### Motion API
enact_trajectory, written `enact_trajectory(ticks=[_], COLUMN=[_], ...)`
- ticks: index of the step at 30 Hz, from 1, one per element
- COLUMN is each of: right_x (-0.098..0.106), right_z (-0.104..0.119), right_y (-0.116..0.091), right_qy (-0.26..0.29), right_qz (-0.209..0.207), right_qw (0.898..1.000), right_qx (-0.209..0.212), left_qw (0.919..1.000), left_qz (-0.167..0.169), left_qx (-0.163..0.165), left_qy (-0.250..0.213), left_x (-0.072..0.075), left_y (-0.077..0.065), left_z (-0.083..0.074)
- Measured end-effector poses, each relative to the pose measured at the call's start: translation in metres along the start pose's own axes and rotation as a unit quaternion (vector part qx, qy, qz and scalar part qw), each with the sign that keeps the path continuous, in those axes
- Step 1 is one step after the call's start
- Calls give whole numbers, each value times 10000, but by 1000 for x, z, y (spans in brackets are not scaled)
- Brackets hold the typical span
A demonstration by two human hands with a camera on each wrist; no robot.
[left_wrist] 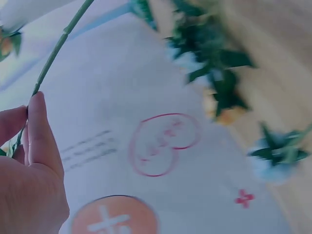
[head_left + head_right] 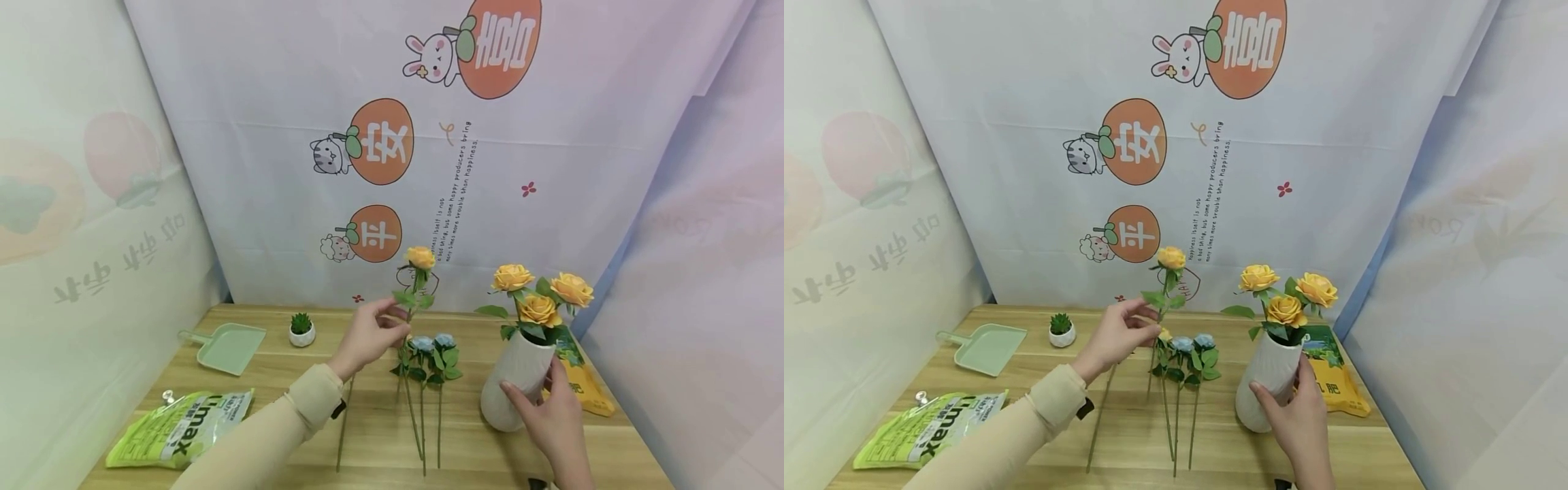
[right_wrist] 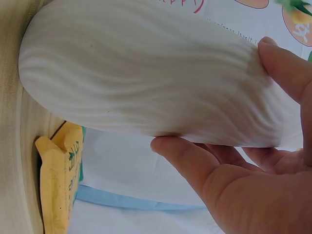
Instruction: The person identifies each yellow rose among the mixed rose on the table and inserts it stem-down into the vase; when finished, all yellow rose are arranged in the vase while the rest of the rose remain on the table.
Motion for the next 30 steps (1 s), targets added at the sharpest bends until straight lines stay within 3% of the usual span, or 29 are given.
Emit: enact_trajectory(ticks=[8, 15, 23, 30], right_x=[1, 0, -1, 1], right_z=[1, 0, 1, 1], right_y=[-1, 0, -2, -3], right_qy=[19, 62, 61, 81], right_qz=[-24, 64, -15, -122], right_qw=[10000, 10000, 10000, 9998], right_qx=[59, 20, 48, 110], left_qw=[9953, 9767, 9620, 9513], left_qz=[-69, -369, -717, -1208], left_qx=[-716, -1690, -2202, -2545], left_qy=[-646, -1273, -1446, -1248], left_x=[-14, -47, -76, -87], left_y=[23, 43, 62, 70], left_z=[-67, -115, -139, -142])
Point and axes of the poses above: each hand's wrist, its own y-axis towards the middle knuckle, its own x-axis out of the back of the hand, z = x × y, the point moved 7 cm from there along y, towards the middle knuckle, and after that the axes turned 10 degrees about z, right-handed, at the moved point
